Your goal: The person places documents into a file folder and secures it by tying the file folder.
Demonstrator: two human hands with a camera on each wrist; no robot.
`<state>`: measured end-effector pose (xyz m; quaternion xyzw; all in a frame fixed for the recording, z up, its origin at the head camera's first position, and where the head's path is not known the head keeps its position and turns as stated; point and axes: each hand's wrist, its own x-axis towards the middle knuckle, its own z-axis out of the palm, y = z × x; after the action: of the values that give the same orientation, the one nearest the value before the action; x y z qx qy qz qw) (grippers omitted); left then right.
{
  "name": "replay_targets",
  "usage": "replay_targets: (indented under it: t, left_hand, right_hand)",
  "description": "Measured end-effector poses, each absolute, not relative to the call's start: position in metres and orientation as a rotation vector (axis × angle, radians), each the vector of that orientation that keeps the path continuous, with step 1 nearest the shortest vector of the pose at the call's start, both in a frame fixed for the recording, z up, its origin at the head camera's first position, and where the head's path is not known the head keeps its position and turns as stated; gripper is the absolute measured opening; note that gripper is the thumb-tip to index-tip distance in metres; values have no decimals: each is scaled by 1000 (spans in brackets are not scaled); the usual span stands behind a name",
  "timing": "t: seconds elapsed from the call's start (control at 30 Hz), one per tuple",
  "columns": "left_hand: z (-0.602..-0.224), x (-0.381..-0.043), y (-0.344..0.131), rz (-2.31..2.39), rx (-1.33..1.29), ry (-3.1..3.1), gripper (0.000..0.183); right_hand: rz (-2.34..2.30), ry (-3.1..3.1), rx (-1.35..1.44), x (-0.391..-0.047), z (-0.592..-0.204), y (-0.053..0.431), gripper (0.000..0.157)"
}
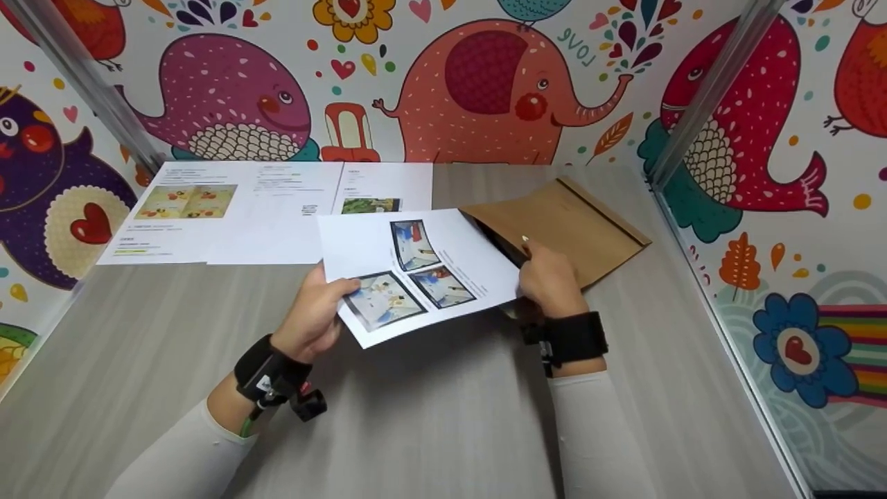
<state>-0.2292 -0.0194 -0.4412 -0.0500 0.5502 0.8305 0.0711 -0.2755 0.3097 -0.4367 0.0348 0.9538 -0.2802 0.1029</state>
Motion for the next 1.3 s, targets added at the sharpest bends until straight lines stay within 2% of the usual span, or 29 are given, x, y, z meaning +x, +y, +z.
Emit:
replay_targets:
  t: [0.33,0.57,0.7,1.03,1.1,1.3]
  left_hand:
    - [-447,-233,3,2503,-153,1630,65]
    - [-451,-239,35,2500,-172,1578,68]
    - [-457,-243,47,2499,-149,1552,68]
    - [-491,-246,51,2464,-194,1509,69]
    - [-494,-246,51,2460,-205,1495,68]
    - [-501,-245,54,2453,-189,1507,65]
  right_hand:
    - [-710,2912,77,-275,-434,308,55]
    - [-506,3105,-149,-272,-443,299,56]
    - [-472,3096,-176,-274,-450,297,55]
    - [-445,3061,-176,-281,-478,287,38]
    - [-437,3085,-166,-283,-484,286,39]
    - [-392,3087,-35,-287,-500,286,58]
